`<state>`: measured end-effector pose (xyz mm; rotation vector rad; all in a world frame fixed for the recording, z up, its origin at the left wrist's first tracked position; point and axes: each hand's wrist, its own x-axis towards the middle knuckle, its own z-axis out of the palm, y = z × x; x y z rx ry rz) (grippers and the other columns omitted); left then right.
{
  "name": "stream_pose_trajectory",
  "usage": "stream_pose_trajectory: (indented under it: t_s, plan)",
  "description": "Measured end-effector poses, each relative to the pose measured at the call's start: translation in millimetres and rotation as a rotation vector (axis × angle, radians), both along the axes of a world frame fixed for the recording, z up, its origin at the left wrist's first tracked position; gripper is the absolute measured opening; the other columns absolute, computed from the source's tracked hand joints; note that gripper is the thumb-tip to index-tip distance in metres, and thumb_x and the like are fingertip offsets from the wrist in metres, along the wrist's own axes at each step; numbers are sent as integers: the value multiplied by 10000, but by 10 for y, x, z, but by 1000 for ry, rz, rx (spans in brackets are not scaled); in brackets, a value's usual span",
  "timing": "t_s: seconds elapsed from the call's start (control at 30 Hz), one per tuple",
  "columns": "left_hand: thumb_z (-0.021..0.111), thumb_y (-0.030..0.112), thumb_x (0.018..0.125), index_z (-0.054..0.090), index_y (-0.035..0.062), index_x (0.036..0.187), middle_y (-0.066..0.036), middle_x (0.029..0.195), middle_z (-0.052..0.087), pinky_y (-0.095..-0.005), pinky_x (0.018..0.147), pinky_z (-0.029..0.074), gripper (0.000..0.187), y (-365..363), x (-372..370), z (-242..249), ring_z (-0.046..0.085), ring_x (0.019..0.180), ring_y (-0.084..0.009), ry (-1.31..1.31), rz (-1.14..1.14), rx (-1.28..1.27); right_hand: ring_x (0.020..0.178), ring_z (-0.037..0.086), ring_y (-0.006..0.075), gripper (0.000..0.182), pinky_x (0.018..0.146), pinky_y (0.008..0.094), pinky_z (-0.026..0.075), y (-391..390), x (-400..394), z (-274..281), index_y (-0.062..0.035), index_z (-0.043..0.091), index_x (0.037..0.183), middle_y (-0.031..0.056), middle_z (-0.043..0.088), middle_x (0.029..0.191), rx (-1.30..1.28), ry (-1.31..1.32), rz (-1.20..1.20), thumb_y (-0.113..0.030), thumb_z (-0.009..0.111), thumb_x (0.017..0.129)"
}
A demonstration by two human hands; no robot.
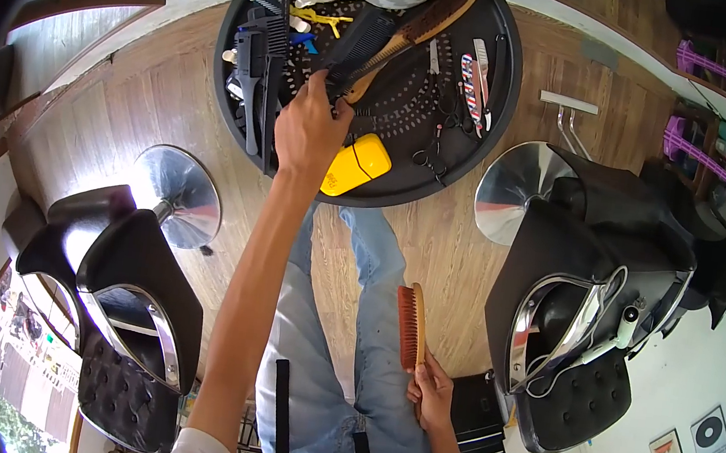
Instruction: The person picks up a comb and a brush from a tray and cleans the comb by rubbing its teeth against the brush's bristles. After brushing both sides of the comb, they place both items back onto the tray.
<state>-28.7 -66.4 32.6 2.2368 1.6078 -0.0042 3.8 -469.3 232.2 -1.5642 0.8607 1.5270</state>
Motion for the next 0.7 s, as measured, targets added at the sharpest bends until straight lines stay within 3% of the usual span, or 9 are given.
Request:
stream_pose_trajectory:
  t_s: [0.17,0.33,0.63,0.7]
  plan:
    - [711,160,856,703,22,1164,-163,993,756,-366,583,558,337,83,-50,-58,711,678,-315,42,-36,-12,580,344,45,542,503,171,291,-12,-13,-36,-77,420,1564,45,604,1006,19,9,-5,-104,592,1050]
    - [719,143,853,716,11,1120,-121,957,753,-345,560,529,298,101,-37,-114,674,625,-294,-100,-62,90,580,343,45,551,504,169,287,44,-7,-85,-75,410,1569,43,600,993,13,-7,-4,-101,591,1049]
    - [718,85,867,691,-36,1093,-106,883,685,-305,595,473,257,-41,-24,182,563,633,-210,-389,155,-102,572,342,49,526,491,170,287,74,49,-260,-63,413,1565,41,589,965,11,-12,-72,-98,547,1058]
    - [682,94,924,652,-50,1058,-129,909,680,-318,614,475,199,-166,-129,173,565,677,-182,-475,217,-239,571,341,49,529,490,170,286,69,55,-431,-62,410,1566,39,587,961,40,-27,-80,-98,545,1056]
